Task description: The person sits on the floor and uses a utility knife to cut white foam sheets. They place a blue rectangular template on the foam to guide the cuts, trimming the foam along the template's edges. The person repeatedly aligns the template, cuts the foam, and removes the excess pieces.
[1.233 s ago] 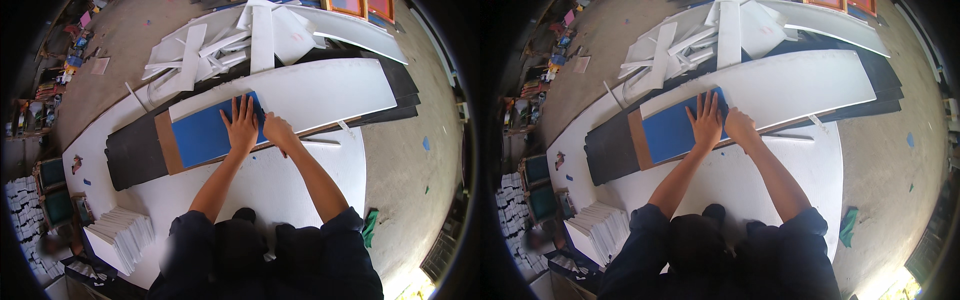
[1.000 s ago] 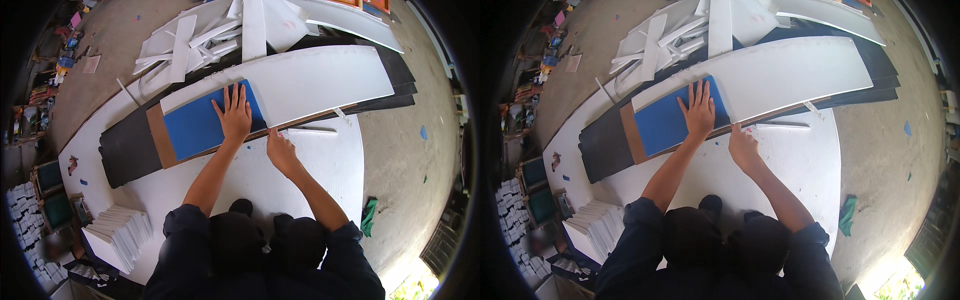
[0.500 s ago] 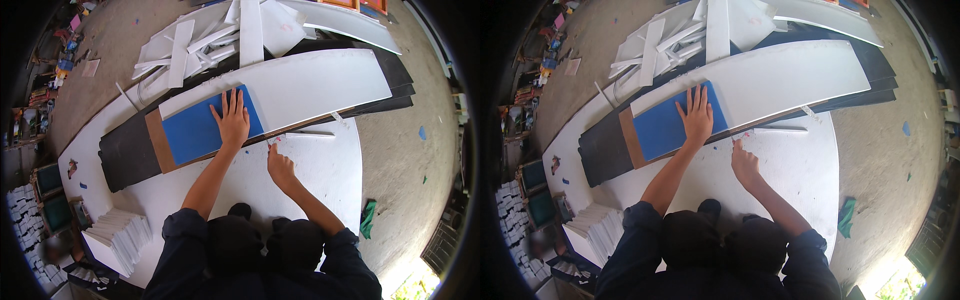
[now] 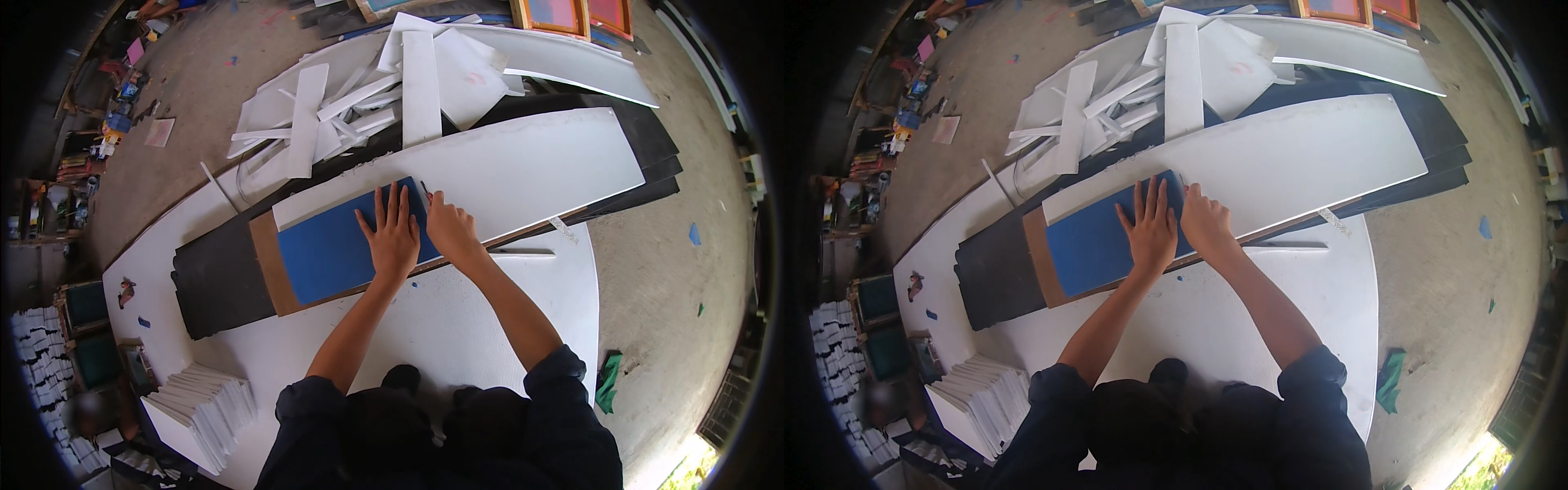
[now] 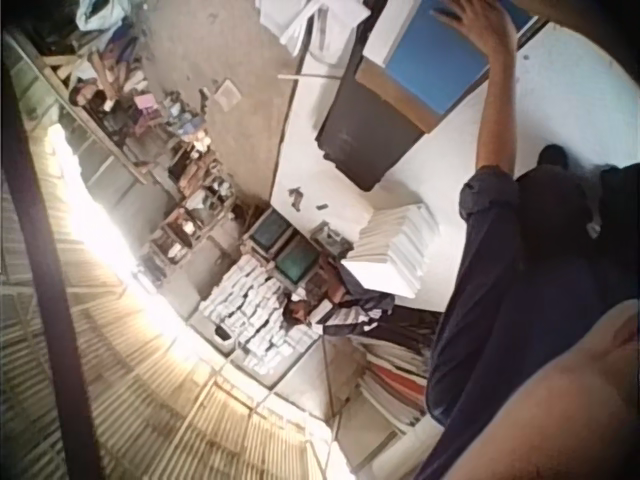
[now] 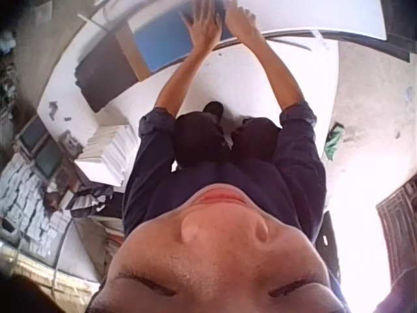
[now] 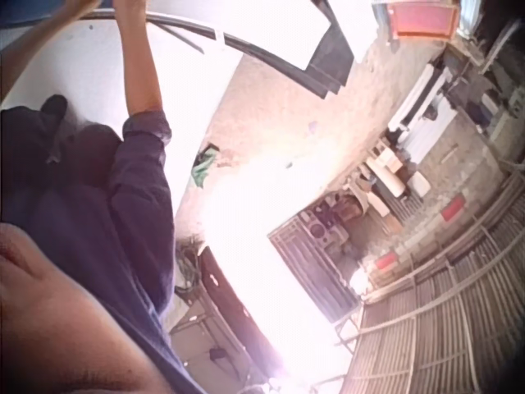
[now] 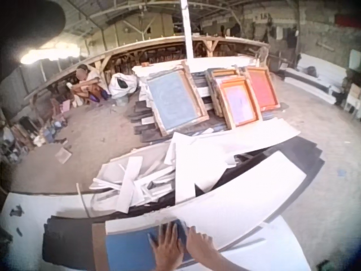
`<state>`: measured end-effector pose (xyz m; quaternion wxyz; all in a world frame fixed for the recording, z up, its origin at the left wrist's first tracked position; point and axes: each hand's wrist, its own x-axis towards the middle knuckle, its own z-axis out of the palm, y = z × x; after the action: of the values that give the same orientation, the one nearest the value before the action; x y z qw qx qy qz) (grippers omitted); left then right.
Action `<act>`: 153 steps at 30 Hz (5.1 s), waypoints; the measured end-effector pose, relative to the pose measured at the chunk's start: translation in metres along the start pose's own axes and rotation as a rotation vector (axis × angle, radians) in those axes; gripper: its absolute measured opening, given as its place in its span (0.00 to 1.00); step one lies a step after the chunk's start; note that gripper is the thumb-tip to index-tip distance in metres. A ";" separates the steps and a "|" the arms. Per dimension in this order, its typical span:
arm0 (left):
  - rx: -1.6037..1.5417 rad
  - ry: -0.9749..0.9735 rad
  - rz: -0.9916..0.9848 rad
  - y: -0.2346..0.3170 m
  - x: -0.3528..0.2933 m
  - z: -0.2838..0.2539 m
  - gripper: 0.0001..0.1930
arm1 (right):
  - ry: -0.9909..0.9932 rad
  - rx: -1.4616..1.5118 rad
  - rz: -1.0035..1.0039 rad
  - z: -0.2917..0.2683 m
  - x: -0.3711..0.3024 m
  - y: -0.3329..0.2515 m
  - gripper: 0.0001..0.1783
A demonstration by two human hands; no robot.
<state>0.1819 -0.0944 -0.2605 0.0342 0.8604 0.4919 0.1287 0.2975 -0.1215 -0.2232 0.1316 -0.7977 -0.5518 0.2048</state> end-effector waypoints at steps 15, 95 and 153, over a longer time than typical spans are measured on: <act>0.026 -0.005 0.000 -0.001 -0.001 0.002 0.24 | -0.294 -0.051 0.084 -0.007 0.039 -0.027 0.18; -0.143 0.033 -0.783 -0.164 -0.090 -0.044 0.44 | -0.101 1.110 0.224 0.007 -0.068 0.028 0.19; 0.140 0.268 -0.586 -0.118 -0.070 -0.054 0.39 | 0.176 1.032 0.111 0.015 -0.058 0.033 0.12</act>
<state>0.0358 -0.0970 -0.2430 -0.0542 0.6580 0.7263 0.1914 0.3003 -0.1877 -0.2406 0.5421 -0.6713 -0.3230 0.3887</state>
